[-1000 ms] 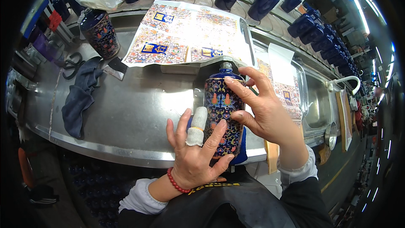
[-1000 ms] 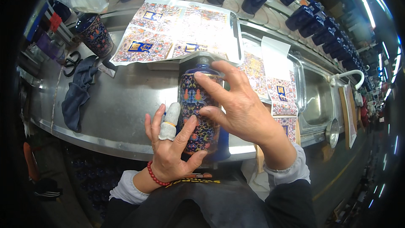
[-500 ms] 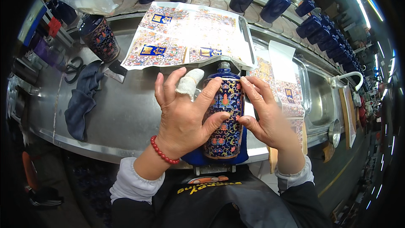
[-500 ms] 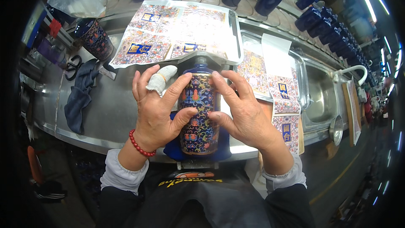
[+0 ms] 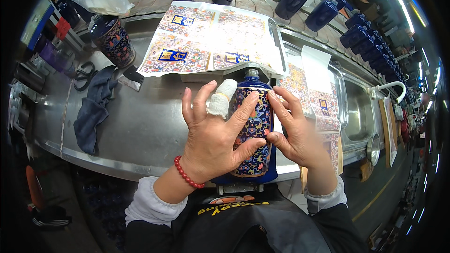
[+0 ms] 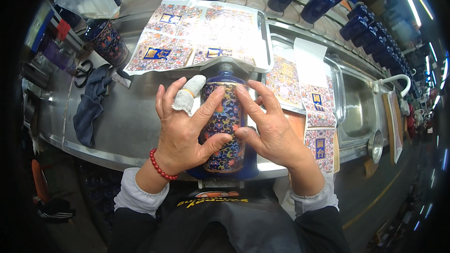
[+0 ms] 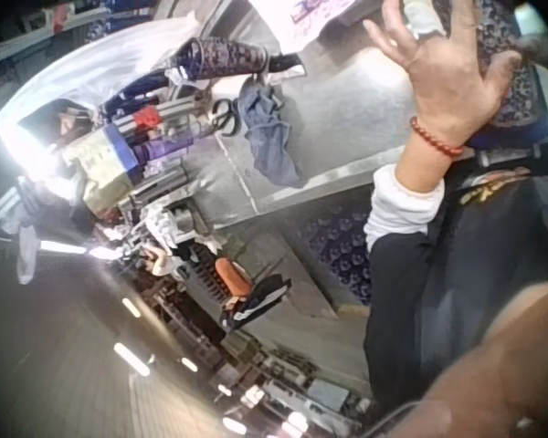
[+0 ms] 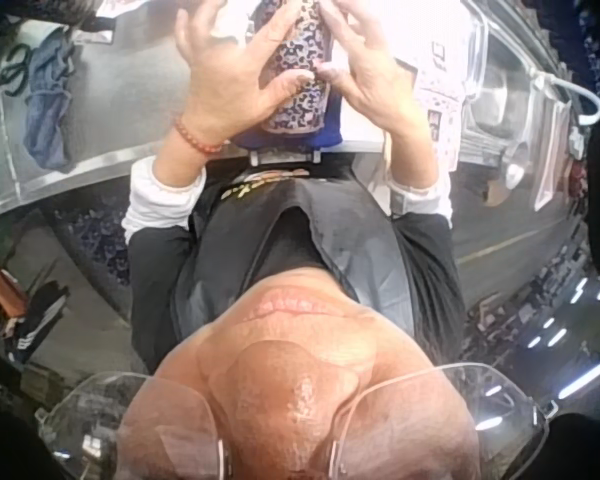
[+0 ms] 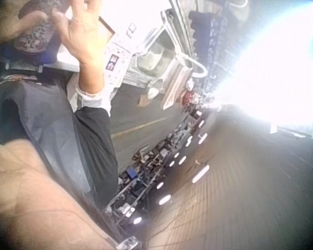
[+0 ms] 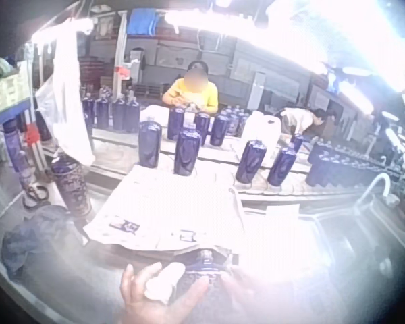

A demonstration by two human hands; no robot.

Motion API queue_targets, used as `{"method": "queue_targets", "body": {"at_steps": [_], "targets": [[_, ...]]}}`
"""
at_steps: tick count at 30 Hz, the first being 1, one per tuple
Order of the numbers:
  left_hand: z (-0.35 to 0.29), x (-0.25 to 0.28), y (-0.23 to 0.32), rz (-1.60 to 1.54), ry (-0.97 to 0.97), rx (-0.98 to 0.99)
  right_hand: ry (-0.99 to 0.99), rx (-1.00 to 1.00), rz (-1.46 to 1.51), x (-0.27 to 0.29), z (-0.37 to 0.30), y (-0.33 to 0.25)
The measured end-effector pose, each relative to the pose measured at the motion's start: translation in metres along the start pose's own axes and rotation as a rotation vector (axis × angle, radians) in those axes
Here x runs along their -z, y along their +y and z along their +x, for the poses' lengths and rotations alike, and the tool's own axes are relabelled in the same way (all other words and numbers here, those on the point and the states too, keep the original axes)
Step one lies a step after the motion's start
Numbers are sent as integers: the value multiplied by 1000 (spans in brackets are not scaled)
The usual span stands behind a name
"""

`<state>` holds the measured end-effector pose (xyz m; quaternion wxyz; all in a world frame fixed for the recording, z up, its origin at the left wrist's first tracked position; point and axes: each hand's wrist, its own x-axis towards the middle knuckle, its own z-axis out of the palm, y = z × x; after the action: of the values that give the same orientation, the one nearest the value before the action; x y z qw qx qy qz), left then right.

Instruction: The person applies decorative stickers to a blue cylindrical container, smoothing them with a green tool and adjusting placement. The person handles multiple sticker sheets and aligns them on the container surface.

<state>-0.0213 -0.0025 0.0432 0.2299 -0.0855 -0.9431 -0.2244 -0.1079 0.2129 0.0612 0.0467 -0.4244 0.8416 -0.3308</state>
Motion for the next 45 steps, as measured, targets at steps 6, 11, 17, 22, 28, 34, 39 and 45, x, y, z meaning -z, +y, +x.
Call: {"method": "queue_targets", "body": {"at_steps": [6, 11, 17, 22, 28, 34, 39, 45], "targets": [[-2, -2, -2, -7, 7, -6, 1, 13, -7, 0, 1, 2], [0, -1, -3, -40, -4, 18, 15, 30, -21, 1, 0, 4], [3, -4, -3, -22, 38, -11, 0, 26, 10, 1, 0, 5], [5, -4, -3, 16, 27, -11, 12, 25, 17, 0, 1, 5], [6, -3, -2, 62, -15, 0, -5, 17, 6, 1, 1, 4], [4, -6, -1, -27, 16, -15, -8, 5, 12, 1, 0, 4], [4, -6, -1, -49, 19, -12, -8, 37, 1, 1, 1, 6], [-4, -8, -12, -142, 102, 49, 16, 66, -25, 1, -3, 7]]}}
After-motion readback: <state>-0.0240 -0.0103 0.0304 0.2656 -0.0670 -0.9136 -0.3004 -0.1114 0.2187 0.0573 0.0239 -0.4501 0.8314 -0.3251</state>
